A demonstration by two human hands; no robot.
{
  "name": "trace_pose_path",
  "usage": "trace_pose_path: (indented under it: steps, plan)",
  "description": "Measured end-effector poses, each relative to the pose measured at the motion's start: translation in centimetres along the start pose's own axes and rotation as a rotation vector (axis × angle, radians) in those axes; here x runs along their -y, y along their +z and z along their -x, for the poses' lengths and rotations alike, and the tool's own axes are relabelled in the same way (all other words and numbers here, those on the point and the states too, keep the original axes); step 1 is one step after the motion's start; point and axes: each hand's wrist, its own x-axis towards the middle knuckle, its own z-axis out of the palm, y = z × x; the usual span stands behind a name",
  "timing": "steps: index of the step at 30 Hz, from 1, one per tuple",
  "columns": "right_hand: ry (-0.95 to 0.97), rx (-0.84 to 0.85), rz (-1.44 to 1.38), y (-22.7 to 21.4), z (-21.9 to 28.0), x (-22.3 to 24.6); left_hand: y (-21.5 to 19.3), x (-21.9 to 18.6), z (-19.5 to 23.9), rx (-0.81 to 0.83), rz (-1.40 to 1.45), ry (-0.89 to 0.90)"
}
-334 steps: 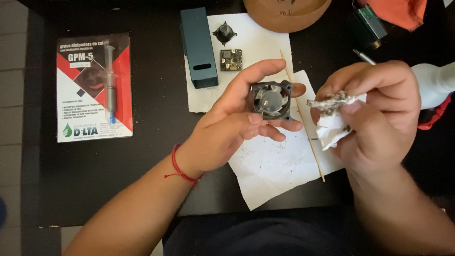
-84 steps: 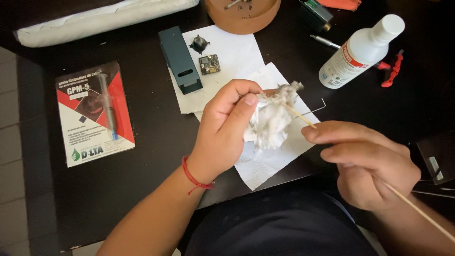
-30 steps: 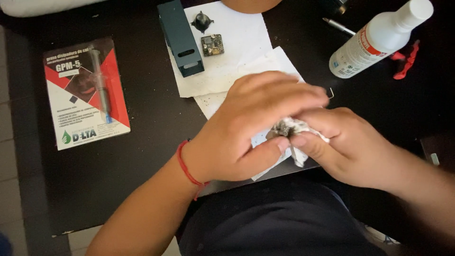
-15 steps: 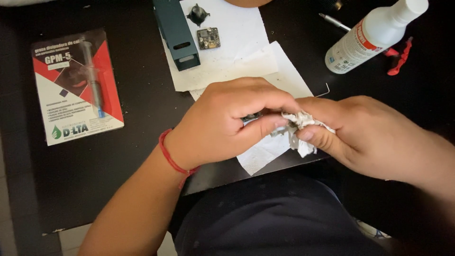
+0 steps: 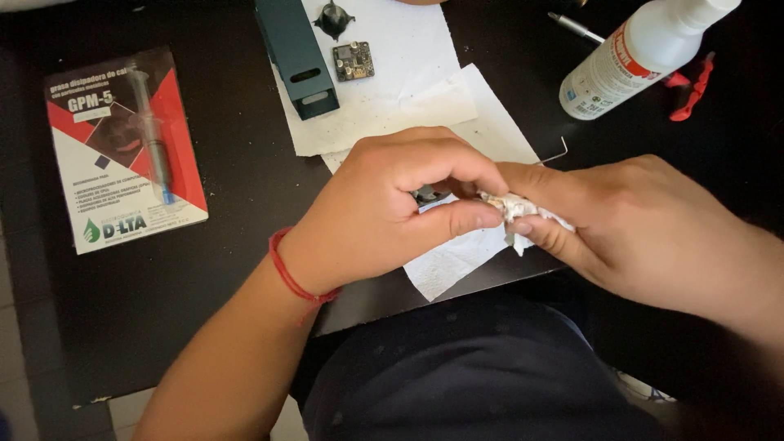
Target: The person cleans a small electronic component and a cooling fan using a wooden stick, paper towel, and liquid from a bottle. They wipe the component and fan, then clean the stick and paper towel with the liquid and an orange cloth.
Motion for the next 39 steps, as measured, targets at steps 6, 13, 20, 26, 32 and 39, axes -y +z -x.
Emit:
trace_pose_path:
  steps: [6,13,20,26,32,39]
  plan:
    - [0.048,0.024,0.014,-0.5,-0.2,0.0,-0.3,0.1,0.0,0.017,-0.03,-0.017]
    - [0.095,0.084,0.046,-0.5,-0.2,0.3,-0.4,0.4,0.4,0.045,0.086,0.067]
    - [0.094,0.009,0.067,-0.2,0.0,0.0,1.1,1.0,0.9,-0.007,0.247,0.038]
    - [-0.051,-0.175,0.149,1.9,0.0,-1.0,2.1,1.2,0.1,-0.082,-0.096,0.055]
    - [0.237,0.015,0.112,1.5,-1.1,0.5,3.0,1.8,0.3,0.001,-0.252,0.075]
    - [0.27,0.082,0.044,1.4,-0.5,0.0,3.0,2.1,0.0,0.057,-0.287,0.101]
